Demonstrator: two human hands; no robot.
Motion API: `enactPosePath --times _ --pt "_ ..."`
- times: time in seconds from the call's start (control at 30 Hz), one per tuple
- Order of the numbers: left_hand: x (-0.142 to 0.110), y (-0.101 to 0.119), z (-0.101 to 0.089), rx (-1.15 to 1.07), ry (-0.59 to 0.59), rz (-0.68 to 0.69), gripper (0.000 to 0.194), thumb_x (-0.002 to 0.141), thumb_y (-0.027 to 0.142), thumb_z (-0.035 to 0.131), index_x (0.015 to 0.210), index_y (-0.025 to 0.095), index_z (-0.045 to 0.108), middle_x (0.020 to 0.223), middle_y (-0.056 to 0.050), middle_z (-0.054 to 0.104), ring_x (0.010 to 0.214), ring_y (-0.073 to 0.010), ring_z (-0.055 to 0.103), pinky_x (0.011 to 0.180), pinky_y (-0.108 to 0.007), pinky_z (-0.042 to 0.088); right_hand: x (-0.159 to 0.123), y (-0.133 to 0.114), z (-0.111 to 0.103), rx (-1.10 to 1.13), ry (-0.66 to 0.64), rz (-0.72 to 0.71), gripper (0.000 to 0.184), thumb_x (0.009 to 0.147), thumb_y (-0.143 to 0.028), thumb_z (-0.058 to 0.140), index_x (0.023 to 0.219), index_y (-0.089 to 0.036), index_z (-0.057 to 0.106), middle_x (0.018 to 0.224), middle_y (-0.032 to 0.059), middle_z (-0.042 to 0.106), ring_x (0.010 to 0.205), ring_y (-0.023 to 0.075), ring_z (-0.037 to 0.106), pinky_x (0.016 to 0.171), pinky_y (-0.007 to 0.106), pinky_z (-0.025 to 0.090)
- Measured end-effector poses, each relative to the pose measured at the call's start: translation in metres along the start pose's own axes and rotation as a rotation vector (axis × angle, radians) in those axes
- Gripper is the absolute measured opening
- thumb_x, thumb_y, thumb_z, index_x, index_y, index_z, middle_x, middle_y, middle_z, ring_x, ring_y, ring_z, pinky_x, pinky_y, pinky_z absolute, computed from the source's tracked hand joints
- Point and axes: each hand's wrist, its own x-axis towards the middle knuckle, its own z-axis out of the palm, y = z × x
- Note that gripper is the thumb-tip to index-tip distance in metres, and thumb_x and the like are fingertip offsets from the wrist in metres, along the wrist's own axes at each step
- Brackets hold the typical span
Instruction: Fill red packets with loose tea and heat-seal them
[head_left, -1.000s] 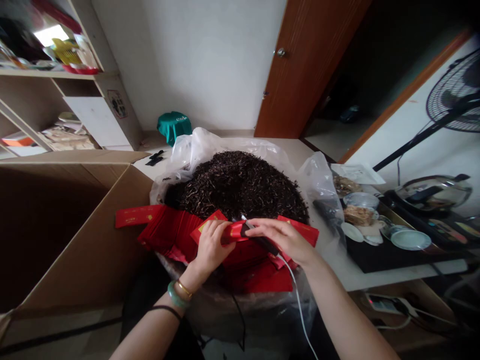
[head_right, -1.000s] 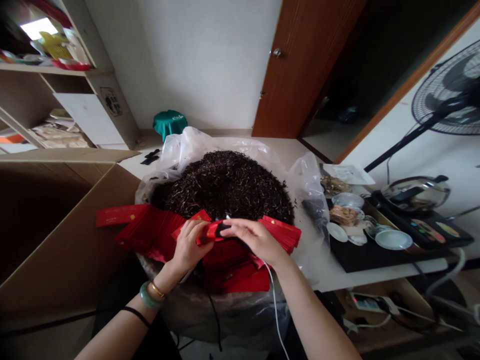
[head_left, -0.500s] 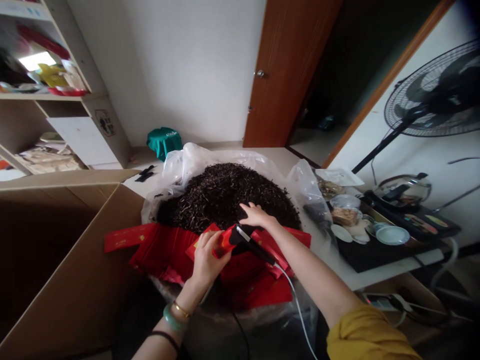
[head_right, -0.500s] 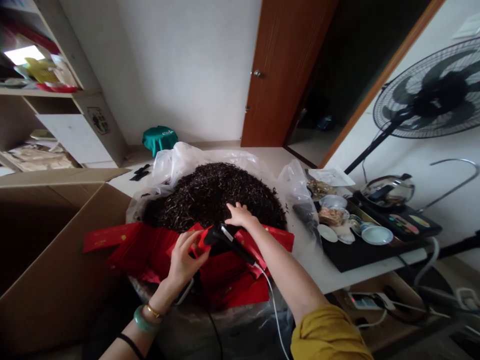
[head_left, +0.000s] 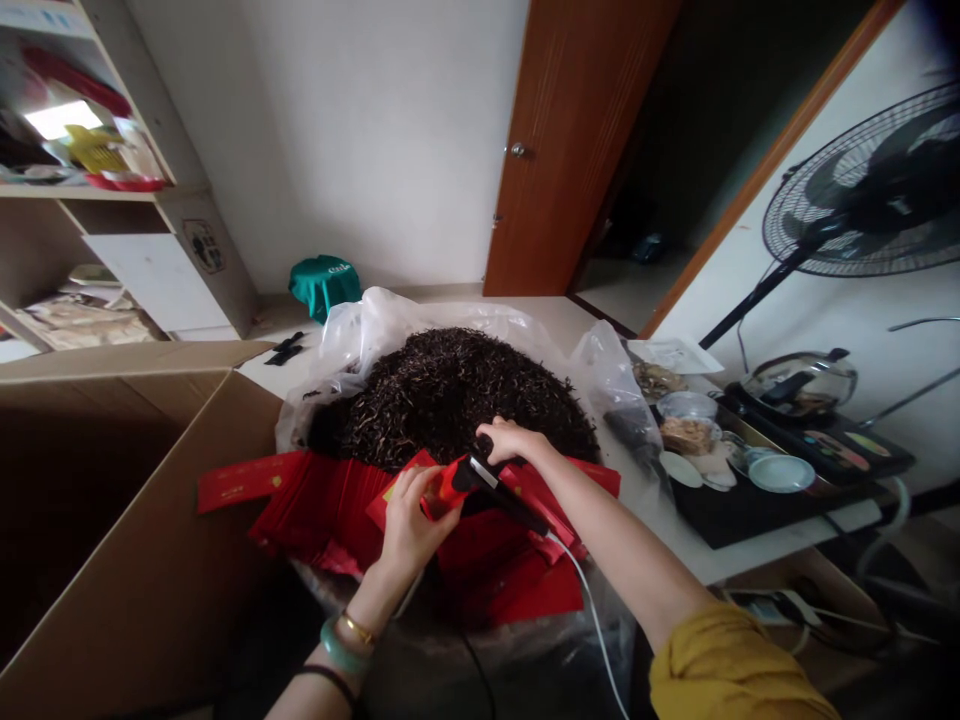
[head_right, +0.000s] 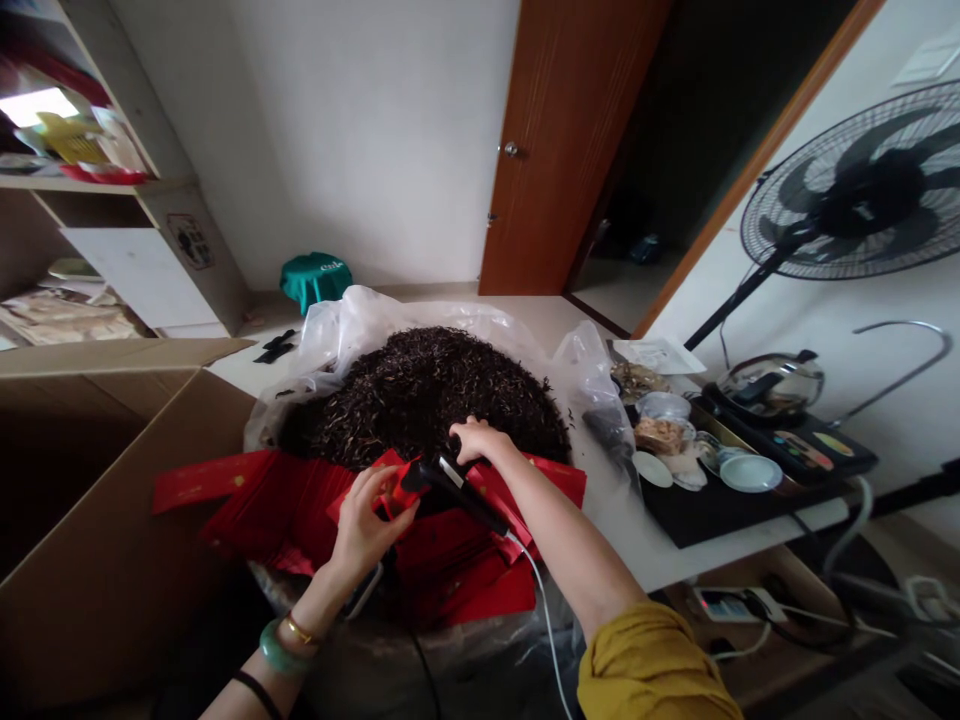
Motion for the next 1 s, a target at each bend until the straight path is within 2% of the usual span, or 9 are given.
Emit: enactPosePath --times 0.17,0.37,0.53,0.63,0.73,0.87,0.93,1.0 --pt "-0.001 -0.002 0.002 -0.015 0.021 0.005 0.036 0.071 0.025 0.070 0.104 0.019 0.059 0.090 -0.006 0.065 0.080 -0.0202 0.063 0.070 -0.033 0.056 -0.002 -0.004 0.004 -0.012 0.069 0.020 0.054 0.062 -0.019 0.074 0.114 -0.027 0.062 0.119 0.0089 0.054 0.106 0.0285 0.057 0.081 0.031 0.046" --pt "0.000 -0.004 0.003 -0.050 0.033 -0.060 0.037 0.069 0.027 0.071 0.104 0.020 0.059 0.090 -0.005 0.064 0.078 -0.0187 0.062 0.068 -0.030 0.055 -0.005 -0.001 0.006 0.036 0.129 0.015 0.049 0.059 -0.012 0.073 0.106 -0.023 0.066 0.114 0.0080 0.059 0.099 0.0249 0.061 0.078 0.028 0.046" --pt "-0.001 -0.007 0.003 -0.065 0.022 -0.106 0.039 0.069 0.027 0.071 0.105 0.019 0.059 0.091 -0.004 0.064 0.075 -0.0175 0.061 0.066 -0.030 0.056 -0.008 0.007 -0.001 0.169 0.249 -0.019 0.031 0.062 -0.007 0.071 0.090 -0.020 0.071 0.100 0.0054 0.068 0.099 0.0224 0.063 0.082 0.026 0.046" --pt "0.000 -0.008 0.003 -0.051 0.035 -0.122 0.040 0.068 0.026 0.073 0.104 0.019 0.059 0.087 -0.004 0.064 0.072 -0.0169 0.061 0.064 -0.029 0.055 -0.015 0.013 -0.017 0.309 0.318 -0.011 0.027 0.069 -0.012 0.069 0.094 -0.020 0.070 0.086 0.0031 0.070 0.080 0.0191 0.067 0.072 0.026 0.050" --pt "0.001 -0.007 0.003 -0.045 0.043 -0.130 0.039 0.066 0.025 0.073 0.102 0.018 0.060 0.083 -0.003 0.063 0.070 -0.0168 0.060 0.063 -0.029 0.054 -0.029 0.013 -0.038 0.477 0.340 -0.031 0.030 0.076 -0.017 0.066 0.106 -0.017 0.066 0.077 0.0014 0.068 0.054 0.0124 0.063 0.055 0.024 0.052" --pt "0.002 -0.006 0.002 -0.054 0.052 -0.123 0.037 0.067 0.025 0.073 0.101 0.018 0.060 0.082 -0.003 0.063 0.069 -0.0166 0.059 0.063 -0.029 0.053 -0.061 -0.004 -0.062 0.683 0.345 -0.155 0.031 0.075 -0.023 0.069 0.105 -0.020 0.064 0.090 0.0003 0.067 0.061 0.0088 0.062 0.051 0.019 0.053" --pt "0.002 -0.005 0.002 -0.057 0.051 -0.122 0.036 0.067 0.025 0.073 0.101 0.018 0.060 0.084 -0.003 0.063 0.070 -0.0167 0.059 0.063 -0.029 0.053 -0.078 -0.019 -0.070 0.991 0.253 -0.322 0.033 0.067 -0.025 0.074 0.099 -0.018 0.065 0.086 0.0007 0.065 0.064 0.0102 0.061 0.047 0.019 0.052" --pt "0.002 -0.005 0.002 -0.055 0.048 -0.123 0.036 0.067 0.025 0.072 0.101 0.018 0.060 0.084 -0.004 0.064 0.071 -0.0169 0.059 0.063 -0.029 0.053 -0.093 -0.035 -0.072 1.129 0.147 -0.411 0.035 0.062 -0.026 0.077 0.094 -0.018 0.064 0.082 -0.0003 0.064 0.065 0.0104 0.061 0.047 0.018 0.052"
